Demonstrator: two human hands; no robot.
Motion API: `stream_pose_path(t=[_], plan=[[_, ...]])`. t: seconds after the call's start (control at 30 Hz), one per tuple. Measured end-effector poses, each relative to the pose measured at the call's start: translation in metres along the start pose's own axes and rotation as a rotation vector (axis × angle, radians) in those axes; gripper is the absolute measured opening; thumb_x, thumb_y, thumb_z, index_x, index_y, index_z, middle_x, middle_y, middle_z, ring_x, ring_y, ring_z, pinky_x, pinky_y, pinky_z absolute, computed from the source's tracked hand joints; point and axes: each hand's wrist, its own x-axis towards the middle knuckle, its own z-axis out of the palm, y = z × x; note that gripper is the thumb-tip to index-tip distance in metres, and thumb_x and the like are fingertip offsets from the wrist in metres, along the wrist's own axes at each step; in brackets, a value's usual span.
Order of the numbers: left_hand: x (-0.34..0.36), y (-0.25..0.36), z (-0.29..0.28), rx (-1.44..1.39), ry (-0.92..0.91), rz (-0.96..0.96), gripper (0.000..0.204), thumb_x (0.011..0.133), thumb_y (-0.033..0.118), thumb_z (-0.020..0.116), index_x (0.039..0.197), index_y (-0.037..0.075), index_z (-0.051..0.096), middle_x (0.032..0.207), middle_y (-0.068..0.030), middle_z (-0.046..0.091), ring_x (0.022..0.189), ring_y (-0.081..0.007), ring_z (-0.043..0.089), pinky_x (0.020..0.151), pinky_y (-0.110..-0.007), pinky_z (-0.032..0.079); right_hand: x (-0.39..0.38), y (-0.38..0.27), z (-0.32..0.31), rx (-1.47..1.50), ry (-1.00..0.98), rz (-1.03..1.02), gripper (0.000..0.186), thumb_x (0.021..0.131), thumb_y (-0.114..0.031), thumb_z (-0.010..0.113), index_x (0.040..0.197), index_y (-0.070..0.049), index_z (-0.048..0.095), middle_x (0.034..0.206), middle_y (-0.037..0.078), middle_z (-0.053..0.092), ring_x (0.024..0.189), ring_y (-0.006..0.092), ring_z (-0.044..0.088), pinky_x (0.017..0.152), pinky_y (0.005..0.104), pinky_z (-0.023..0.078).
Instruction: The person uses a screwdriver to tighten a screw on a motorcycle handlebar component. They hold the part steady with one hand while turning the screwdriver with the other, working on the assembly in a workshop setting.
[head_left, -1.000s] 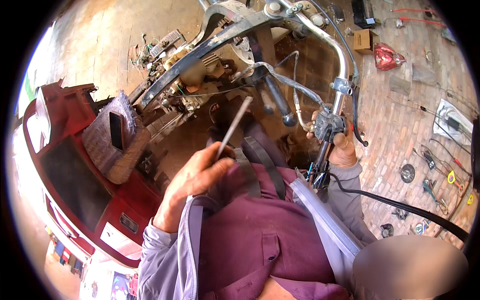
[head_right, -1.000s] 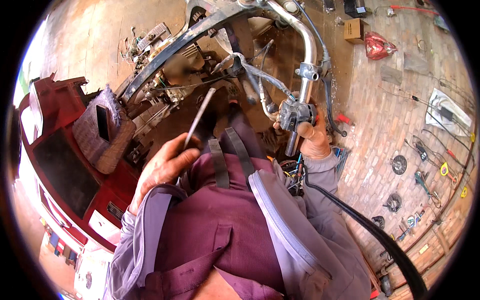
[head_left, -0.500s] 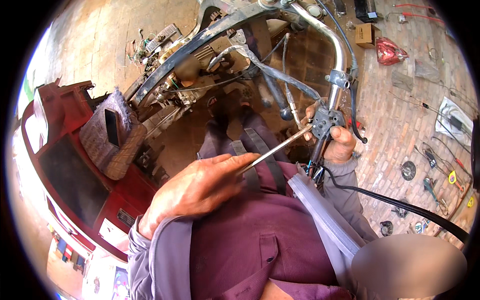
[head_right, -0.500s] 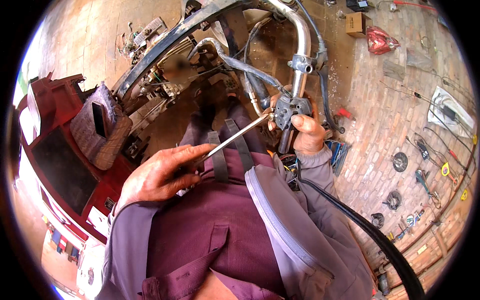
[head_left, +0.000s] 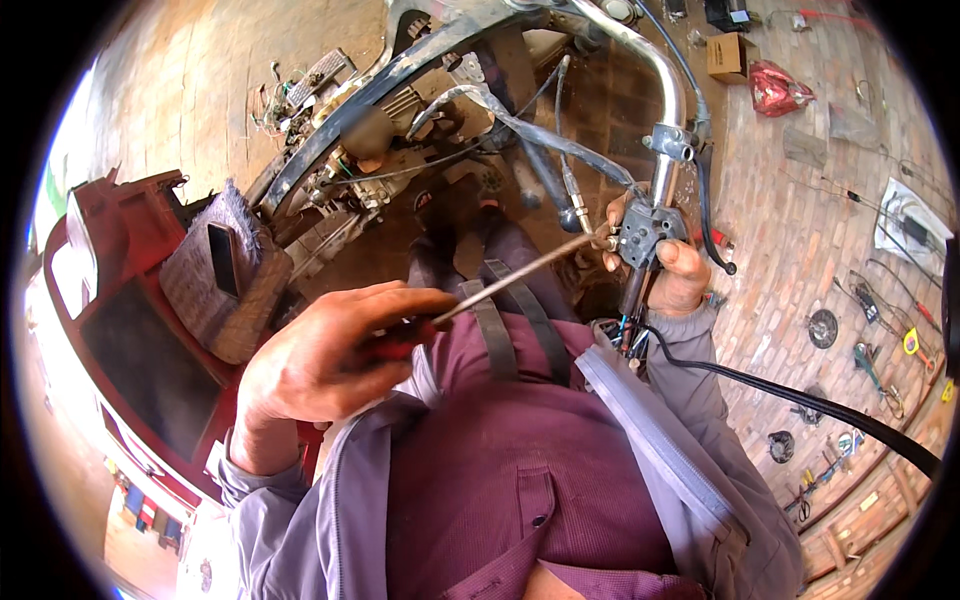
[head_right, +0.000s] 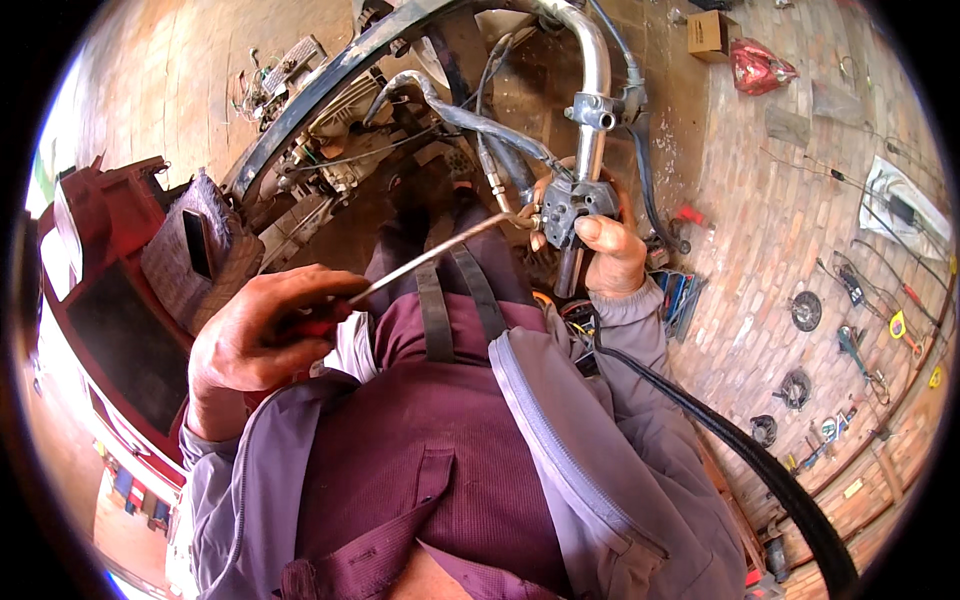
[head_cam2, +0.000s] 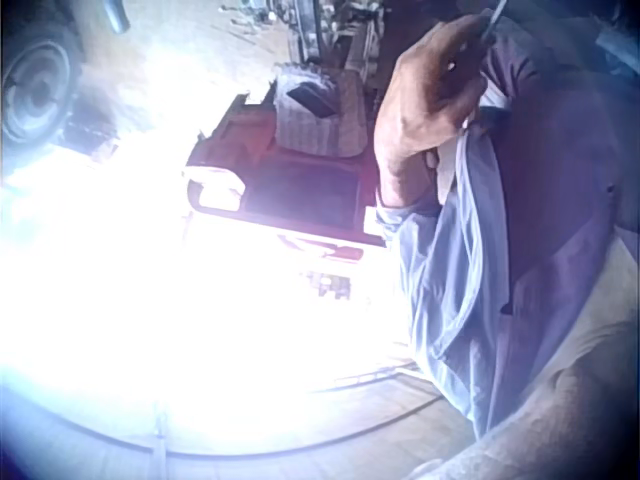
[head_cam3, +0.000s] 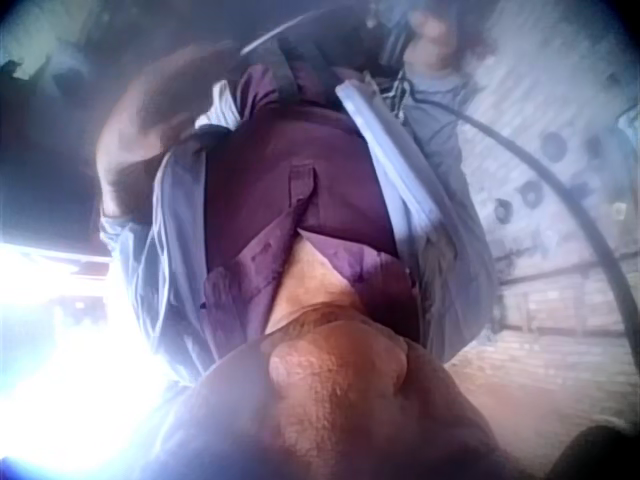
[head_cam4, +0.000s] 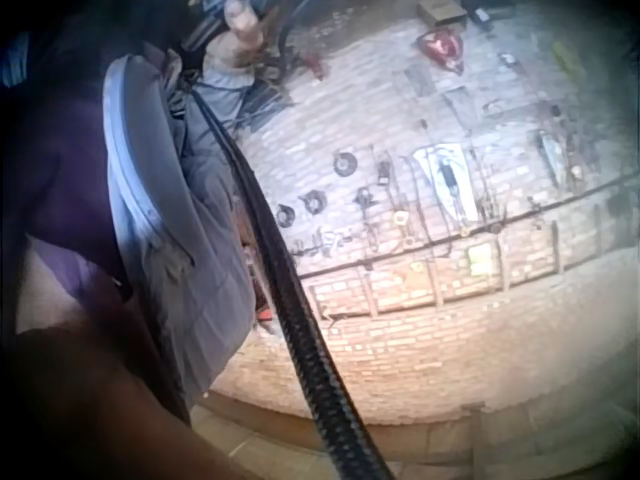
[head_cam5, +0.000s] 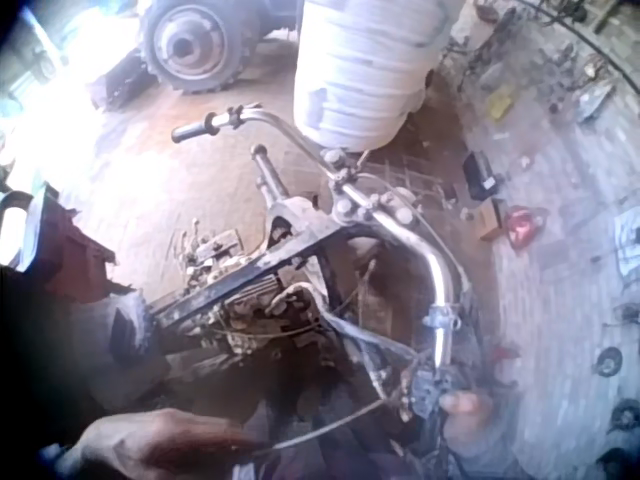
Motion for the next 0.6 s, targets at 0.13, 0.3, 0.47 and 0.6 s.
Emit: stream_pose_path(t=[0.13,0.3,0.47,0.6], plan=[[-0.006,-0.006,0.003,-0.066,0.1,-0.02,0.054,0.072,-0.002,0.057,0.126,-0.006,0.057,0.102,-0.0148,0.063,0.087,-0.0187,0.064,0.075,-0.029,0.052,0.001,0.0,0.0,-0.035,-0.022,0.017,0.072,0.069,-0.026,0.074,0.13,-0.001,0.048,0.109,0.023,0.061,0.091,0.0298,0.066,0.067,0.0402,0.059],[-0.002,0.003,-0.006,0.021,0.069,0.005,0.053,0.07,-0.002,0.056,0.123,-0.006,0.06,0.1,-0.0145,0.065,0.086,-0.0188,0.066,0.074,-0.029,0.052,0.001,-0.002,0.003,-0.033,0.0,0.02,0.072,0.069,-0.026,0.074,0.131,-0.001,0.047,0.108,0.023,0.061,0.092,0.0306,0.066,0.069,0.0409,0.059],[0.006,0.015,-0.01,0.093,0.099,0.116,0.046,0.07,-0.004,0.057,0.116,-0.006,0.063,0.1,-0.0174,0.064,0.083,-0.024,0.067,0.071,-0.031,0.051,-0.001,-0.002,0.004,-0.044,0.011,0.014,0.073,0.069,-0.027,0.074,0.131,0.0,0.047,0.109,0.022,0.061,0.092,0.0304,0.066,0.07,0.0414,0.059],[0.023,0.028,-0.006,0.369,0.1,0.183,0.044,0.07,-0.006,0.06,0.114,-0.004,0.065,0.095,-0.0171,0.062,0.079,-0.0279,0.066,0.067,-0.035,0.05,0.002,-0.001,-0.003,-0.057,-0.016,0.034,0.075,0.067,-0.029,0.074,0.13,0.001,0.046,0.108,0.022,0.061,0.091,0.0297,0.066,0.071,0.0415,0.059]])
